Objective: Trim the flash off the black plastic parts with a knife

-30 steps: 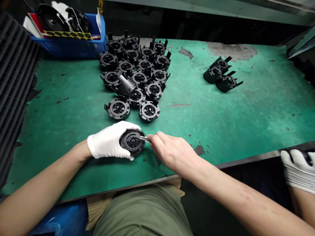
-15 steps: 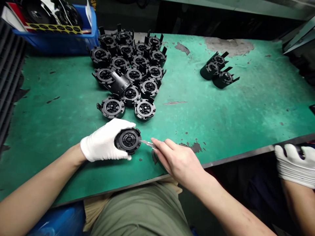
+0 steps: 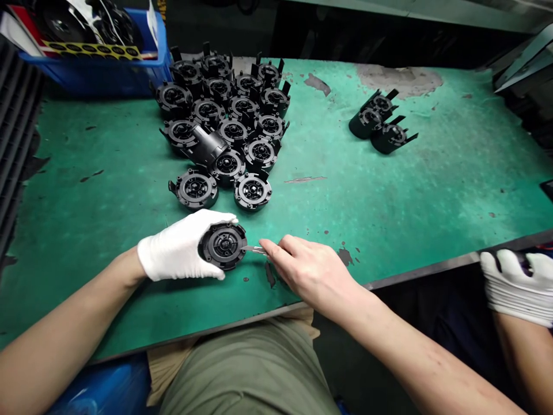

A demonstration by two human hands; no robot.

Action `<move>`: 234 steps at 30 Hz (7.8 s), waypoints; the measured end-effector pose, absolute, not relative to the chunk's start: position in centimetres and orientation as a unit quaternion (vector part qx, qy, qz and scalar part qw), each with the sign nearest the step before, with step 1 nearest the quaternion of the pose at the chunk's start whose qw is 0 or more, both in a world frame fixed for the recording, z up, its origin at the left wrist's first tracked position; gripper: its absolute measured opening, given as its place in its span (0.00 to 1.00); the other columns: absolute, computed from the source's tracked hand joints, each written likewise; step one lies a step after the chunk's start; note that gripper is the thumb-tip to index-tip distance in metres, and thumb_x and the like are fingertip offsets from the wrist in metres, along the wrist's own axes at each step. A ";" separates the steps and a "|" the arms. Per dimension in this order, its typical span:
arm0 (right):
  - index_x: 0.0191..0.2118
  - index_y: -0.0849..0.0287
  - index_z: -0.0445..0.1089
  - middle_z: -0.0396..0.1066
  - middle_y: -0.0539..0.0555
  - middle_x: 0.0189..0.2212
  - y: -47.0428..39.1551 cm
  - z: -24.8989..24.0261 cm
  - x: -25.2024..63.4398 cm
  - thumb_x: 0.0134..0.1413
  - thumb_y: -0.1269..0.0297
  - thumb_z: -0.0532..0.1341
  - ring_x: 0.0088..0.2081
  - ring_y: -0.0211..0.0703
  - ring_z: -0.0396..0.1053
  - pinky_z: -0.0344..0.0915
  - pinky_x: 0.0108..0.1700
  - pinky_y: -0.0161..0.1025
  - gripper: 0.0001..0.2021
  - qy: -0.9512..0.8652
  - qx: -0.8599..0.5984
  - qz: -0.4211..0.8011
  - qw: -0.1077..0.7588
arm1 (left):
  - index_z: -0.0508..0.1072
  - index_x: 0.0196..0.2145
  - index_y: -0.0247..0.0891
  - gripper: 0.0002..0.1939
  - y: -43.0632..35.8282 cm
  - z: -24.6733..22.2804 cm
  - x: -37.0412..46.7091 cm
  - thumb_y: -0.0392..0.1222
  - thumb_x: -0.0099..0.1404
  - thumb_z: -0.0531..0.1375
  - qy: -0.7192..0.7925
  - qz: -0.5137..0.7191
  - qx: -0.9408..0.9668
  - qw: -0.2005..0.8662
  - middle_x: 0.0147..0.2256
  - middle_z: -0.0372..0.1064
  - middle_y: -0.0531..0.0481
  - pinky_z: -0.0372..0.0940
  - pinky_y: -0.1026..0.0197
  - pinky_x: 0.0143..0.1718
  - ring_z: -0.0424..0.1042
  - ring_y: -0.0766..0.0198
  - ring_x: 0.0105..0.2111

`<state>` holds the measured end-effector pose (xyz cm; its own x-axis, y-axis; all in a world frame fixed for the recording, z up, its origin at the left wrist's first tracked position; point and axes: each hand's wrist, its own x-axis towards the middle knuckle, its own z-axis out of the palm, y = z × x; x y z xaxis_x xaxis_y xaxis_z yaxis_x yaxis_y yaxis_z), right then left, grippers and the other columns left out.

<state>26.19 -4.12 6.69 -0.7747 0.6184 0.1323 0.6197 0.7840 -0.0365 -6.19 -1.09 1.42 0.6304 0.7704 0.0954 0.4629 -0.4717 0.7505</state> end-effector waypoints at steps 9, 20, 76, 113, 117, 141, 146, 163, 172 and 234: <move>0.62 0.60 0.70 0.68 0.48 0.32 -4.6 6.6 24.7 0.77 0.69 0.57 0.28 0.37 0.60 0.55 0.30 0.37 0.14 -0.939 -0.331 0.009 0.089 | 0.67 0.67 0.38 0.52 -1.0 1.3 -6.1 0.57 0.52 0.80 0.360 0.227 0.836 0.345 0.62 0.73 0.35 0.68 0.39 0.68 0.75 0.39 0.62; 0.66 0.60 0.67 0.67 0.49 0.34 -3.9 5.8 24.6 0.74 0.72 0.59 0.30 0.40 0.58 0.53 0.31 0.39 0.18 -0.949 -0.305 0.014 0.079 | 0.67 0.66 0.37 0.50 -1.1 1.2 -6.2 0.57 0.52 0.80 0.348 0.241 0.845 0.326 0.59 0.74 0.35 0.71 0.41 0.66 0.76 0.40 0.60; 0.63 0.69 0.74 0.72 0.51 0.31 -0.2 6.9 24.7 0.78 0.73 0.43 0.29 0.31 0.60 0.52 0.29 0.40 0.25 -0.988 -0.145 -0.011 0.046 | 0.70 0.62 0.38 0.46 -0.8 1.2 -6.1 0.57 0.52 0.80 0.347 0.243 0.843 0.332 0.57 0.76 0.38 0.71 0.42 0.63 0.77 0.43 0.57; 0.69 0.66 0.60 0.72 0.52 0.35 -6.0 5.7 25.5 0.70 0.81 0.54 0.32 0.42 0.66 0.61 0.31 0.38 0.25 -0.954 -0.291 -0.027 0.063 | 0.67 0.49 0.39 0.48 -1.0 0.7 -5.8 0.79 0.48 0.73 0.350 0.260 0.856 0.279 0.47 0.72 0.40 0.72 0.45 0.51 0.75 0.48 0.45; 0.68 0.70 0.61 0.70 0.52 0.33 -5.2 6.4 25.4 0.69 0.81 0.54 0.31 0.43 0.65 0.61 0.31 0.39 0.24 -0.964 -0.255 -0.049 0.047 | 0.67 0.49 0.40 0.47 -1.0 0.7 -5.8 0.78 0.47 0.75 0.359 0.253 0.849 0.294 0.47 0.72 0.41 0.72 0.45 0.51 0.75 0.47 0.45; 0.65 0.61 0.66 0.70 0.49 0.34 -0.8 5.4 27.1 0.78 0.69 0.56 0.30 0.39 0.65 0.57 0.32 0.38 0.16 -0.974 -0.193 0.027 0.113 | 0.68 0.52 0.39 0.48 -0.9 0.7 -5.7 0.77 0.48 0.75 0.347 0.264 0.851 0.292 0.49 0.76 0.39 0.73 0.45 0.52 0.78 0.46 0.47; 0.64 0.64 0.69 0.70 0.51 0.35 -1.9 4.6 26.8 0.77 0.68 0.58 0.30 0.39 0.65 0.60 0.32 0.37 0.16 -0.946 -0.287 0.051 0.140 | 0.69 0.55 0.38 0.47 -1.2 0.9 -5.8 0.70 0.49 0.78 0.347 0.266 0.851 0.293 0.50 0.76 0.40 0.74 0.45 0.53 0.79 0.46 0.48; 0.60 0.62 0.72 0.70 0.50 0.31 -0.8 5.2 24.9 0.79 0.66 0.55 0.30 0.39 0.66 0.59 0.32 0.37 0.14 -0.959 -0.259 0.018 0.112 | 0.73 0.63 0.38 0.42 -1.0 2.6 -5.3 0.60 0.56 0.76 0.343 0.207 0.861 0.314 0.55 0.80 0.38 0.73 0.43 0.59 0.81 0.41 0.54; 0.58 0.61 0.73 0.70 0.50 0.32 -0.4 5.2 25.0 0.79 0.65 0.55 0.30 0.38 0.65 0.57 0.32 0.38 0.13 -0.964 -0.251 0.018 0.091 | 0.68 0.68 0.38 0.46 -1.3 2.2 -6.0 0.59 0.59 0.75 0.341 0.194 0.863 0.317 0.59 0.77 0.36 0.71 0.42 0.63 0.78 0.40 0.58; 0.60 0.66 0.67 0.69 0.53 0.33 -1.4 7.0 24.8 0.64 0.80 0.55 0.31 0.42 0.62 0.52 0.31 0.41 0.21 -0.973 -0.224 -0.049 0.031 | 0.67 0.63 0.42 0.35 -1.4 2.9 -5.9 0.49 0.62 0.71 0.342 0.216 0.855 0.326 0.57 0.75 0.40 0.71 0.40 0.61 0.76 0.42 0.57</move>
